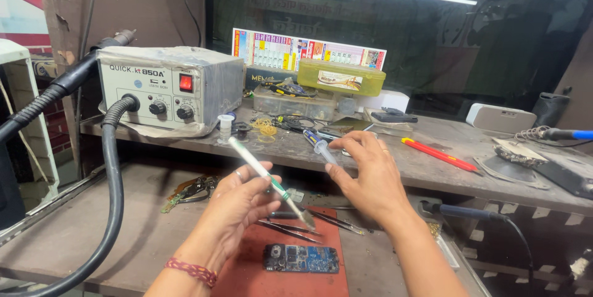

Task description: The person cleans a mobile phone circuit board using a toothbrush and a liquid applied from a syringe. They also use a screwdriver to manipulate components on the board and tweezers to handle small parts. The person works on a cluttered workbench with various tools and electronic parts visible.

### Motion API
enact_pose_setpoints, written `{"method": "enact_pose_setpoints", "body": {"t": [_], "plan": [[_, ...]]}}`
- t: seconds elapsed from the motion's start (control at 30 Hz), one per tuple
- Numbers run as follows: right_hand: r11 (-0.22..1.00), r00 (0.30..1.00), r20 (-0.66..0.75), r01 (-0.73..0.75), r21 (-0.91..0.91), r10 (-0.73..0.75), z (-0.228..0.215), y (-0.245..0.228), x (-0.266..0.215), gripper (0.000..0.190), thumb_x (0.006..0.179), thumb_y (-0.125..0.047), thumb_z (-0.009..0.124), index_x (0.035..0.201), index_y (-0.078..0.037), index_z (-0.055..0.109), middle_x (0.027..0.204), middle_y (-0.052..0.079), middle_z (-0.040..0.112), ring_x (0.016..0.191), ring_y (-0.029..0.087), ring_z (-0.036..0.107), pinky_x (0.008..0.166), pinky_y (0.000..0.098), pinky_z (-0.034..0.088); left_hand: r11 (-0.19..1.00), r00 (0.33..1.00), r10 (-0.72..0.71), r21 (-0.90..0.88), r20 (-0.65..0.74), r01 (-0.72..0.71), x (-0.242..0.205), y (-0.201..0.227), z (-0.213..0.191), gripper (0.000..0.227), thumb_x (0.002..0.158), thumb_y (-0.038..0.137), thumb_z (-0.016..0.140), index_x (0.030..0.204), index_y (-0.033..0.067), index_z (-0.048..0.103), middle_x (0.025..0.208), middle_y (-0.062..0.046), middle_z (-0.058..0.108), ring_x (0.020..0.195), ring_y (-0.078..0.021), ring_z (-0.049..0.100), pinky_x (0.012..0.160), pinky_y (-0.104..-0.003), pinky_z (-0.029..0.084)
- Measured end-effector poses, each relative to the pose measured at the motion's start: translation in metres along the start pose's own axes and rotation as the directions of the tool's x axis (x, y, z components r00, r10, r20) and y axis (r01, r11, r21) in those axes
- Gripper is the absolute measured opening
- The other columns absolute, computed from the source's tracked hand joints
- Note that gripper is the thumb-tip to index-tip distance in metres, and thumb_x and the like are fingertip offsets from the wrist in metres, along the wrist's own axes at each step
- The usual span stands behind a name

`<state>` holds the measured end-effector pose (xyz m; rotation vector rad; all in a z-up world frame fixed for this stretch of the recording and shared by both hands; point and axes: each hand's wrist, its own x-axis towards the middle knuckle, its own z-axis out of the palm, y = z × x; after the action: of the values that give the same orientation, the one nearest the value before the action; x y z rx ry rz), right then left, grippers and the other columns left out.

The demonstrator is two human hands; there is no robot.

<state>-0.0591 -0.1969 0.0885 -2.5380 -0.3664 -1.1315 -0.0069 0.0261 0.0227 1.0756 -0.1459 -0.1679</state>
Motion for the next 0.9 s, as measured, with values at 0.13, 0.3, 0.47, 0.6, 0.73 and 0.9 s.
{"method": "enact_pose_setpoints", "body": {"t": [0.13, 0.3, 0.47, 0.6, 0.73, 0.9], "plan": [[0.987, 0.998, 0.015, 0.063, 0.151, -0.066, -0.024, -0.026, -0.008, 0.022, 0.085, -0.022, 0.075, 0.104, -0.011, 0.075, 0.107, 0.006, 0.071, 0.104, 0.026, 0.068, 0.090, 0.0384, 0.053, 0.961, 0.984, 0.119, 0.236, 0.132, -0.148, -0.007, 0.008, 0.009, 0.038, 0.093, 0.010, 0.064, 0.131, 0.0057, 0.068, 0.104, -0.008, 0.073, 0.086, -0.0156, 0.070, 0.077, -0.030, 0.062], [0.943, 0.984, -0.008, 0.175, 0.285, -0.180, -0.045, -0.059, -0.018, 0.014, 0.091, -0.020, 0.074, 0.099, -0.009, 0.075, 0.084, 0.006, 0.075, 0.075, 0.023, 0.075, 0.067, 0.0349, 0.057, 0.730, 0.920, 0.290, 0.561, 0.262, -0.390, -0.020, 0.016, 0.030, 0.034, 0.086, 0.009, 0.066, 0.119, 0.0041, 0.073, 0.102, -0.004, 0.080, 0.084, -0.0120, 0.077, 0.072, -0.029, 0.064], [0.930, 0.929, -0.052, 0.366, -0.030, -0.367, -0.051, -0.064, -0.030, 0.016, 0.087, -0.014, 0.067, 0.101, -0.007, 0.067, 0.097, 0.012, 0.071, 0.092, 0.035, 0.068, 0.078, 0.0447, 0.051, 0.411, 0.809, 0.451, 0.717, 0.378, -0.564, -0.039, 0.017, 0.043, 0.026, 0.079, 0.009, 0.075, 0.104, 0.0108, 0.081, 0.082, -0.014, 0.080, 0.072, -0.0204, 0.077, 0.069, -0.032, 0.058], [0.980, 0.974, 0.188, 0.154, -0.125, -0.129, -0.043, -0.050, -0.044, 0.020, 0.087, -0.022, 0.068, 0.101, -0.009, 0.063, 0.091, 0.010, 0.071, 0.091, 0.035, 0.066, 0.080, 0.0494, 0.049, 0.295, 0.772, 0.502, 0.762, 0.390, -0.577, -0.047, 0.014, 0.048, 0.022, 0.072, 0.012, 0.082, 0.094, 0.0130, 0.083, 0.084, -0.013, 0.078, 0.072, -0.0250, 0.076, 0.070, -0.035, 0.058], [0.981, 0.976, 0.194, 0.127, -0.149, -0.097, -0.035, -0.037, -0.055, 0.015, 0.088, -0.022, 0.067, 0.098, -0.011, 0.062, 0.084, 0.011, 0.069, 0.090, 0.033, 0.064, 0.079, 0.0495, 0.048, 0.288, 0.839, 0.357, 0.806, 0.411, -0.517, -0.050, 0.010, 0.049, 0.020, 0.072, 0.015, 0.082, 0.093, 0.0150, 0.082, 0.078, -0.012, 0.076, 0.071, -0.0275, 0.074, 0.071, -0.039, 0.057], [0.998, 0.960, 0.280, -0.011, -0.057, 0.026, -0.042, -0.024, -0.061, 0.017, 0.088, -0.022, 0.067, 0.100, -0.010, 0.063, 0.088, 0.010, 0.069, 0.092, 0.034, 0.064, 0.076, 0.0468, 0.049, 0.094, 0.795, 0.328, 0.820, 0.511, -0.565, -0.045, 0.004, 0.043, 0.011, 0.076, 0.014, 0.078, 0.087, 0.0137, 0.082, 0.083, -0.012, 0.077, 0.082, -0.0302, 0.073, 0.079, -0.042, 0.056]]}}
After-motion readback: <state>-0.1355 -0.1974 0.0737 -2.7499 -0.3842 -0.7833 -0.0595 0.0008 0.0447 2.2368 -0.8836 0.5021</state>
